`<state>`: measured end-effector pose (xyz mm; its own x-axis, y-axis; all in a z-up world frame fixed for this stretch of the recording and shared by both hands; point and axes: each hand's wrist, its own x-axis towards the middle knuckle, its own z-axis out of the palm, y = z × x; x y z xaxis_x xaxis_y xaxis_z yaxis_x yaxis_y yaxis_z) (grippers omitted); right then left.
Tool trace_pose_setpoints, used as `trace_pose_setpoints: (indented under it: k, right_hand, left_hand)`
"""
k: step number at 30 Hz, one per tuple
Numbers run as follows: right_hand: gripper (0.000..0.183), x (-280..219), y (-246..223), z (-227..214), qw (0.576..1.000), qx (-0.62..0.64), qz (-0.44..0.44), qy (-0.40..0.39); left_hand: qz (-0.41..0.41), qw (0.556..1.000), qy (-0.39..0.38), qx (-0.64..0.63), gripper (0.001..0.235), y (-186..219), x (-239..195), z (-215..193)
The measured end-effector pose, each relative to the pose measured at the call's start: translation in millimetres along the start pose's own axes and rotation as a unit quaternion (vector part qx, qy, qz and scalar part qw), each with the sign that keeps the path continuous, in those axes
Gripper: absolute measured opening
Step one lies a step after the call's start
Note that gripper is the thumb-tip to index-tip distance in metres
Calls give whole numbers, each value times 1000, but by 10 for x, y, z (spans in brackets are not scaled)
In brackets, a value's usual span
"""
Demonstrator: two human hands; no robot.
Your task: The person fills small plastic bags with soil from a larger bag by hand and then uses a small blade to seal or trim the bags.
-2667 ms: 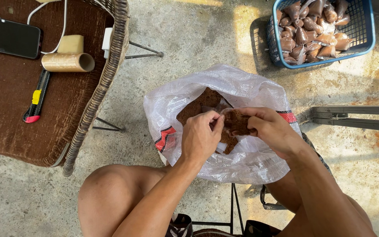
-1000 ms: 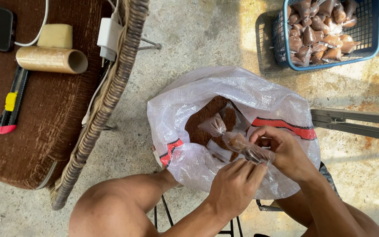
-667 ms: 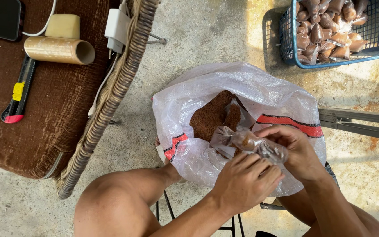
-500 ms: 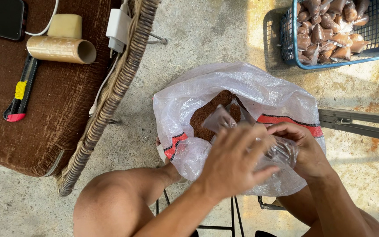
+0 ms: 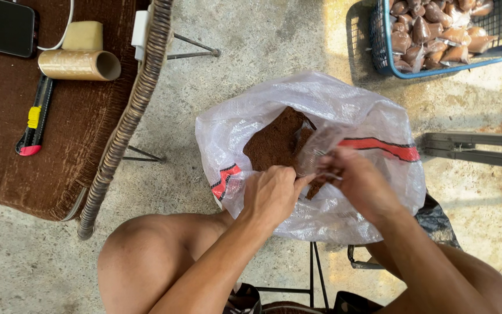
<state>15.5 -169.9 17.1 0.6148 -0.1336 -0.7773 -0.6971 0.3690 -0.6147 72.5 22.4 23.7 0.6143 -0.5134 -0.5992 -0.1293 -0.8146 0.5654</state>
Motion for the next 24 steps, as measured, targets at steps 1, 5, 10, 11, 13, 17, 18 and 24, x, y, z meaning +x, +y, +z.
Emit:
trace_pose_setpoints:
  k: [1, 5, 10, 11, 13, 17, 18, 24]
  right_hand:
    - [38, -32, 76, 44, 990, -141, 19, -8]
    - [39, 66, 342, 291, 983, -155, 40, -84]
    - [36, 180, 478, 329, 996, -5, 90, -15]
    - [35, 199, 518, 335, 995, 11, 94, -2]
    - [32, 284, 619, 354, 993, 56, 101, -1]
    - [25, 483, 680, 366, 979, 160, 123, 13]
    - [25, 521, 701, 368, 980, 156, 124, 19]
    - [14, 793, 783, 265, 978, 174, 107, 33]
  left_hand:
    - [-20, 999, -35, 15, 35, 16, -20, 17]
    - [-60, 997, -29, -34, 36, 31, -64, 143]
    - [30, 994, 100, 15, 39, 21, -72, 474]
    - [5, 997, 75, 11, 38, 15, -61, 492]
    - [-43, 999, 16, 0, 37, 32, -76, 524]
    - [-54, 997, 54, -10, 43, 102, -73, 466]
    - [-54, 996, 71, -20, 43, 104, -68, 450]
    - [-42, 993, 98, -43, 30, 145, -135, 388]
